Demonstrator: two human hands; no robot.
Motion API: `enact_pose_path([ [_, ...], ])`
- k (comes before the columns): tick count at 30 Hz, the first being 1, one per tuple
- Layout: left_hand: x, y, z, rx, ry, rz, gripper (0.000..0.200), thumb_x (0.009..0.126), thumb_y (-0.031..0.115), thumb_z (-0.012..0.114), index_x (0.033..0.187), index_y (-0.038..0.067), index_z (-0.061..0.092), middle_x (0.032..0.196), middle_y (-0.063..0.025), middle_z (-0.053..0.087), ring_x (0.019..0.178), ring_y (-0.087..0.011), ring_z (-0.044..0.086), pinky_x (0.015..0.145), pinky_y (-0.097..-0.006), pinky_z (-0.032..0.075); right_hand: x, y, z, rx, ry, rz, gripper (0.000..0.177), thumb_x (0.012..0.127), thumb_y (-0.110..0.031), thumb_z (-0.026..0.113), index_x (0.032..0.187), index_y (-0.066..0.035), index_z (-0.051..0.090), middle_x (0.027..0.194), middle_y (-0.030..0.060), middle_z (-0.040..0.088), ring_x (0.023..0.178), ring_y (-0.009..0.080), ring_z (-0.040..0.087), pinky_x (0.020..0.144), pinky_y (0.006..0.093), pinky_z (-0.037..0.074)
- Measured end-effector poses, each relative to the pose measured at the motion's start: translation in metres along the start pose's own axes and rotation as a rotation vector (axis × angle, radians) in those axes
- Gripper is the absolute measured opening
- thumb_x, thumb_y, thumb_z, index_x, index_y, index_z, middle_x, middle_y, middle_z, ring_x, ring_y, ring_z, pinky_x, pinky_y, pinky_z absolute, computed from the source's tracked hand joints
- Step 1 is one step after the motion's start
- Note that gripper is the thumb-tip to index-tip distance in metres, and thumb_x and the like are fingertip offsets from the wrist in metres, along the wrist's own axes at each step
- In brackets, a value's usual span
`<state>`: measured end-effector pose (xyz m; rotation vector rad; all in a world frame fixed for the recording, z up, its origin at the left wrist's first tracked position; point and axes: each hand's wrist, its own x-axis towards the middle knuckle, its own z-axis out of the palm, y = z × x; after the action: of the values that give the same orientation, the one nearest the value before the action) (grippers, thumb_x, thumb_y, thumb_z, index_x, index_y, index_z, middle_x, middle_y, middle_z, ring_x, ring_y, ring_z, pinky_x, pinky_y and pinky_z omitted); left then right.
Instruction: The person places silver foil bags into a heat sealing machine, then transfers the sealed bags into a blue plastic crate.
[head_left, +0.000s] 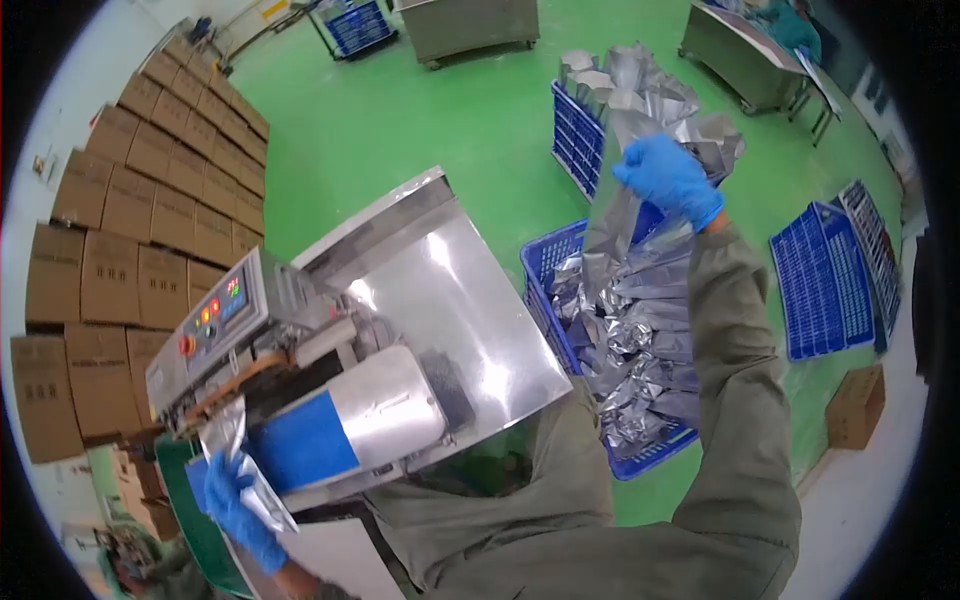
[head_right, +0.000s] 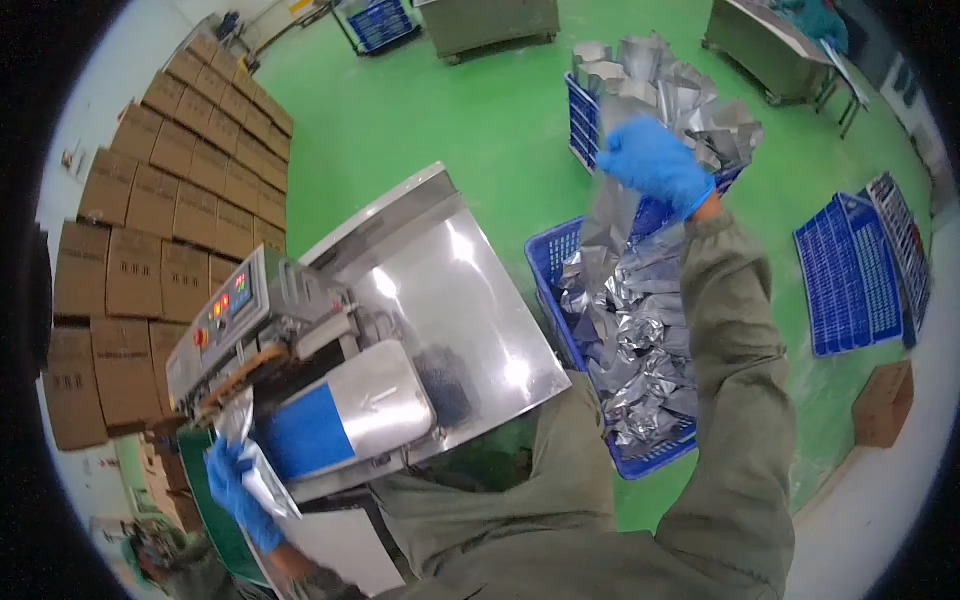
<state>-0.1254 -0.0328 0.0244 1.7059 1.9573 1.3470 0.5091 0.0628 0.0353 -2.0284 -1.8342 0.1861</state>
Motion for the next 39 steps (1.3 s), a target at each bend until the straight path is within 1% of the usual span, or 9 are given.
enact_pose_path([
  [9,0.025,0.121,0.150,-0.976,-0.475,0.180,0.041,0.095,0.022,0.036,0.128,-0.002,0.038,0.127,-0.0140,0.046,0.119,-0.0227,0.042,0.100,-0.0305,0.031,-0.042,-0.222,-0.105,0.421,-0.093,-0.283,0.016,0.078,-0.017,0.067,0.083,-0.002,0.065,0.065,-0.0013,0.057,0.057,0.0063,0.050,0.053,0.0238,0.043],
  [20,-0.034,0.048,0.085,-0.503,0.181,0.246,0.018,0.081,0.014,0.063,0.094,0.002,0.065,0.076,-0.0097,0.066,0.063,-0.0141,0.057,0.059,-0.0265,0.045,-0.130,-0.289,0.023,1.178,-0.027,-0.269,0.024,0.073,-0.004,0.067,0.096,-0.002,0.063,0.073,0.0029,0.060,0.071,0.0129,0.058,0.068,0.0228,0.047],
  [24,-0.042,0.040,0.078,-0.339,0.286,0.361,0.018,0.080,0.013,0.064,0.095,0.003,0.065,0.077,-0.0102,0.066,0.063,-0.0145,0.058,0.059,-0.0275,0.045,-0.117,-0.250,0.074,0.551,-0.140,-0.425,0.031,0.072,-0.003,0.067,0.102,-0.003,0.056,0.078,0.0042,0.059,0.070,0.0131,0.056,0.069,0.0238,0.046],
  [26,-0.047,0.032,0.075,-0.618,0.159,0.058,0.020,0.081,0.016,0.063,0.096,0.003,0.065,0.077,-0.0085,0.066,0.064,-0.0153,0.059,0.060,-0.0302,0.046,-0.121,-0.248,0.084,0.636,0.076,-0.393,0.027,0.073,-0.004,0.067,0.097,-0.002,0.055,0.080,0.0034,0.057,0.071,0.0115,0.053,0.070,0.0240,0.044],
  [30,-0.025,0.066,0.063,-1.018,0.130,0.292,0.026,0.085,0.022,0.059,0.098,0.001,0.062,0.080,-0.0082,0.065,0.067,-0.0141,0.058,0.062,-0.0320,0.047,-0.138,-0.291,0.083,1.211,-0.052,-0.316,0.015,0.078,-0.011,0.065,0.086,0.001,0.061,0.079,-0.0001,0.058,0.076,0.0095,0.050,0.070,0.0230,0.042],
  [33,-0.007,0.053,0.050,-0.244,-0.338,0.538,0.034,0.088,0.030,0.053,0.097,-0.002,0.059,0.084,-0.0070,0.063,0.073,-0.0126,0.057,0.066,-0.0304,0.047,-0.125,-0.282,0.094,1.012,-0.040,-0.350,0.020,0.082,-0.017,0.062,0.091,0.001,0.061,0.081,0.0002,0.059,0.075,0.0088,0.049,0.071,0.0238,0.041],
  [35,-0.003,0.040,0.056,-0.739,-0.599,-0.053,0.037,0.091,0.034,0.047,0.095,-0.002,0.057,0.087,-0.0065,0.061,0.078,-0.0128,0.057,0.070,-0.0281,0.046,-0.125,-0.280,0.091,0.830,0.025,-0.239,0.024,0.085,-0.023,0.058,0.090,0.000,0.062,0.078,-0.0012,0.057,0.072,0.0075,0.048,0.066,0.0242,0.041],
  [37,-0.002,0.029,0.071,-0.916,-0.520,0.046,0.034,0.091,0.032,0.047,0.097,0.001,0.057,0.088,-0.0040,0.061,0.079,-0.0134,0.057,0.071,-0.0261,0.045,-0.112,-0.268,0.120,1.103,0.102,-0.207,0.024,0.086,-0.026,0.057,0.087,-0.002,0.062,0.070,-0.0030,0.054,0.064,0.0055,0.044,0.058,0.0223,0.038],
  [39,-0.006,0.018,0.092,-1.248,-0.535,-0.367,0.034,0.091,0.032,0.047,0.100,0.001,0.058,0.091,-0.0040,0.061,0.080,-0.0133,0.056,0.072,-0.0267,0.045,-0.103,-0.260,0.134,1.099,0.052,-0.175,0.027,0.086,-0.030,0.057,0.078,-0.005,0.062,0.062,-0.0044,0.050,0.056,0.0043,0.040,0.050,0.0203,0.034],
])
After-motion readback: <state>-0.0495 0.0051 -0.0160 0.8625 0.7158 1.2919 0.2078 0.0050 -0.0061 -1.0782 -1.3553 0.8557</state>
